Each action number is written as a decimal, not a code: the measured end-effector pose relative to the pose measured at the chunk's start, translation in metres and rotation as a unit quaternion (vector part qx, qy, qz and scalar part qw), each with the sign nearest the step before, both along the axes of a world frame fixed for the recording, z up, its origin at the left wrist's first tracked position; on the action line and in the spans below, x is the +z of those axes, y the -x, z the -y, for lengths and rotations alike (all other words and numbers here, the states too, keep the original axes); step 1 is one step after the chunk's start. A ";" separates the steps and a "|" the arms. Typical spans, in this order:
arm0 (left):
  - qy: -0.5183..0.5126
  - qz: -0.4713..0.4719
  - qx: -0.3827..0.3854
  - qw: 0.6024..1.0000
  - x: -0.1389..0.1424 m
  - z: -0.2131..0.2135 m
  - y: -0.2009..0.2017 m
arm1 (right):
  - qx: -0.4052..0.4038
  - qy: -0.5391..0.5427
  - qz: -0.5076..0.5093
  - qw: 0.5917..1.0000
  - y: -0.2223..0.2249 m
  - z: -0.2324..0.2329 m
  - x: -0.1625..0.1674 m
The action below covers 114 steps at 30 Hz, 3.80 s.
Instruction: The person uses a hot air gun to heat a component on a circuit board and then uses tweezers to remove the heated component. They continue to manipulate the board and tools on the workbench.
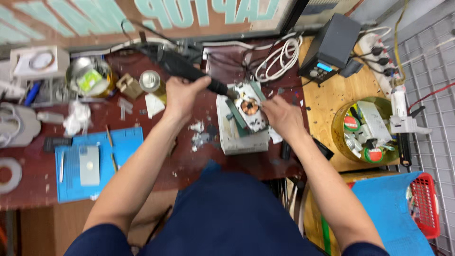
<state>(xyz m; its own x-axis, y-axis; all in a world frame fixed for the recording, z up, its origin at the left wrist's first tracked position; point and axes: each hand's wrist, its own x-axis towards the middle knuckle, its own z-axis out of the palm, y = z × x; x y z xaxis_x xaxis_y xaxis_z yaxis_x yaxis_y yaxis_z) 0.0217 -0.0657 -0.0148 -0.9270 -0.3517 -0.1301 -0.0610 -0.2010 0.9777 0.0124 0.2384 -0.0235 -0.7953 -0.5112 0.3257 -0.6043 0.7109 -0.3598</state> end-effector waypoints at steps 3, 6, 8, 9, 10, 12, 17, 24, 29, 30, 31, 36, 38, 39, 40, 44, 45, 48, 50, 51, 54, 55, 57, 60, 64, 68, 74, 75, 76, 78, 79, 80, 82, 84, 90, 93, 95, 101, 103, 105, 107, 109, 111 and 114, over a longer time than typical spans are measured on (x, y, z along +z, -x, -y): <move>-0.021 -0.041 0.034 0.998 0.004 -0.010 0.001 | 0.038 0.007 -0.029 0.999 0.012 -0.002 -0.005; -0.010 -0.028 0.060 0.998 0.010 -0.015 0.002 | 0.066 -0.013 -0.015 0.998 0.028 -0.006 -0.009; -0.001 -0.002 0.068 0.998 0.012 -0.021 -0.008 | 0.075 0.010 -0.022 0.997 0.026 -0.011 -0.013; 0.005 0.000 0.072 0.997 0.014 -0.022 -0.008 | 0.080 0.025 -0.037 0.996 0.030 -0.012 -0.014; 0.017 0.002 0.079 0.997 0.016 -0.024 -0.009 | 0.081 0.017 -0.031 0.996 0.032 -0.013 -0.015; 0.040 0.014 0.092 0.995 0.019 -0.027 -0.014 | 0.081 0.001 -0.011 0.997 0.033 -0.013 -0.016; 0.047 0.010 0.096 0.994 0.023 -0.035 -0.014 | 0.100 0.007 -0.023 0.995 0.040 -0.012 -0.014; 0.045 0.019 0.085 0.995 0.019 -0.036 -0.011 | 0.105 -0.037 -0.070 0.991 0.039 -0.012 -0.011; 0.038 0.008 0.067 0.997 0.019 -0.031 -0.009 | 0.104 -0.024 -0.060 0.992 0.038 -0.011 -0.007; 0.043 0.008 0.064 0.997 0.018 -0.031 -0.008 | 0.101 -0.020 -0.058 0.993 0.038 -0.011 -0.006; 0.039 0.009 0.064 0.997 0.018 -0.030 -0.007 | 0.098 -0.021 -0.057 0.993 0.038 -0.010 -0.006; 0.045 0.016 0.058 0.997 0.017 -0.029 -0.007 | 0.088 -0.026 -0.042 0.995 0.033 -0.007 -0.005; 0.040 0.007 0.055 0.998 0.018 -0.029 -0.008 | 0.087 -0.052 -0.045 0.994 0.034 -0.005 -0.004; 0.037 0.004 0.053 0.998 0.019 -0.029 -0.009 | 0.086 -0.066 -0.045 0.993 0.034 -0.005 -0.004; 0.045 0.017 0.049 0.998 0.020 -0.028 -0.010 | 0.091 -0.059 -0.034 0.994 0.035 -0.004 -0.004; 0.055 0.033 0.042 0.997 0.026 -0.027 -0.011 | 0.089 -0.030 0.013 0.995 0.038 -0.002 -0.002; 0.052 0.026 0.044 0.997 0.027 -0.026 -0.010 | 0.085 -0.021 0.024 0.996 0.039 -0.001 -0.002; 0.050 0.033 0.040 0.997 0.027 -0.025 -0.007 | 0.078 -0.018 0.065 0.995 0.042 0.000 0.001; 0.041 0.015 0.035 0.998 0.027 -0.026 -0.004 | 0.084 -0.019 0.072 0.994 0.047 -0.001 0.005; 0.037 0.007 0.033 0.999 0.026 -0.025 -0.004 | 0.088 -0.018 0.076 0.993 0.048 -0.002 0.007; 0.052 0.029 0.027 0.998 0.026 -0.022 -0.003 | 0.097 -0.010 0.084 0.992 0.052 -0.003 0.011; 0.052 0.027 0.029 0.998 0.026 -0.021 -0.003 | 0.091 -0.001 0.088 0.992 0.050 -0.003 0.011; 0.053 0.023 0.034 0.998 0.026 -0.019 -0.003 | 0.078 0.016 0.095 0.992 0.045 -0.005 0.011; 0.042 0.015 0.033 0.998 0.025 -0.017 -0.004 | 0.041 0.026 0.114 0.992 0.037 -0.004 0.010; 0.039 0.025 0.031 0.998 0.026 -0.018 -0.004 | 0.034 0.044 0.090 0.994 0.034 -0.004 0.009; 0.053 0.030 0.030 0.998 0.032 -0.024 0.003 | 0.022 0.029 0.088 0.995 0.036 -0.002 0.008; 0.065 0.032 0.015 0.997 0.041 -0.027 0.026 | 0.043 0.015 0.083 0.996 0.045 -0.003 0.005; 0.062 0.035 0.011 0.997 0.042 -0.028 0.028 | 0.047 0.007 0.078 0.996 0.048 -0.004 0.004; 0.077 0.031 0.002 0.997 0.042 -0.028 0.029 | 0.060 0.001 0.065 0.996 0.051 -0.004 0.004; 0.107 0.021 -0.015 0.994 0.041 -0.028 0.031 | 0.086 -0.012 0.036 0.996 0.060 -0.006 0.004; 0.110 0.017 -0.017 0.994 0.041 -0.028 0.032 | 0.093 -0.029 0.028 0.995 0.066 -0.006 0.004; 0.112 0.014 -0.019 0.993 0.040 -0.027 0.033 | 0.100 -0.045 0.020 0.994 0.071 -0.006 0.004; 0.115 0.016 -0.021 0.993 0.039 -0.027 0.034 | 0.116 -0.075 0.010 0.990 0.080 -0.005 0.005; 0.119 0.026 -0.019 0.992 0.038 -0.025 0.037 | 0.135 -0.101 0.004 0.986 0.090 -0.004 0.006; 0.152 0.016 -0.021 0.988 0.035 -0.024 0.040 | 0.166 -0.110 0.013 0.980 0.105 0.002 0.011; 0.162 0.023 -0.022 0.986 0.034 -0.024 0.040 | 0.175 -0.105 -0.010 0.979 0.106 0.004 0.011; 0.155 0.026 -0.019 0.987 0.034 -0.024 0.040 | 0.191 -0.086 -0.028 0.977 0.109 0.005 0.011; 0.161 0.035 -0.023 0.986 0.038 -0.025 0.039 | 0.239 -0.077 -0.046 0.967 0.123 0.014 0.011; 0.156 0.036 -0.024 0.987 0.038 -0.025 0.038 | 0.228 -0.094 -0.021 0.969 0.122 0.013 0.012; 0.148 0.032 -0.022 0.988 0.038 -0.026 0.037 | 0.200 -0.119 0.024 0.972 0.119 0.011 0.013; 0.143 0.029 -0.020 0.989 0.037 -0.026 0.038 | 0.191 -0.120 0.031 0.974 0.114 0.009 0.014; 0.143 0.029 -0.017 0.989 0.036 -0.026 0.038 | 0.184 -0.124 0.037 0.974 0.112 0.008 0.015; 0.146 0.036 -0.013 0.989 0.035 -0.026 0.038 | 0.177 -0.131 0.044 0.974 0.108 0.007 0.016; 0.133 0.032 -0.016 0.990 0.035 -0.025 0.037 | 0.172 -0.122 0.032 0.977 0.103 0.005 0.015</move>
<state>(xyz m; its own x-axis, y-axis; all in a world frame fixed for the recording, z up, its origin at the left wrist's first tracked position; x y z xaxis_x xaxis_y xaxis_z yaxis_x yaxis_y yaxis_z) -0.0154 -0.0405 0.0204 -0.9311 -0.3519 -0.0960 -0.1274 0.0671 0.9896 -0.0906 0.2333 -0.0081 -0.5769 -0.8085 0.1167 -0.8048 0.5381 -0.2503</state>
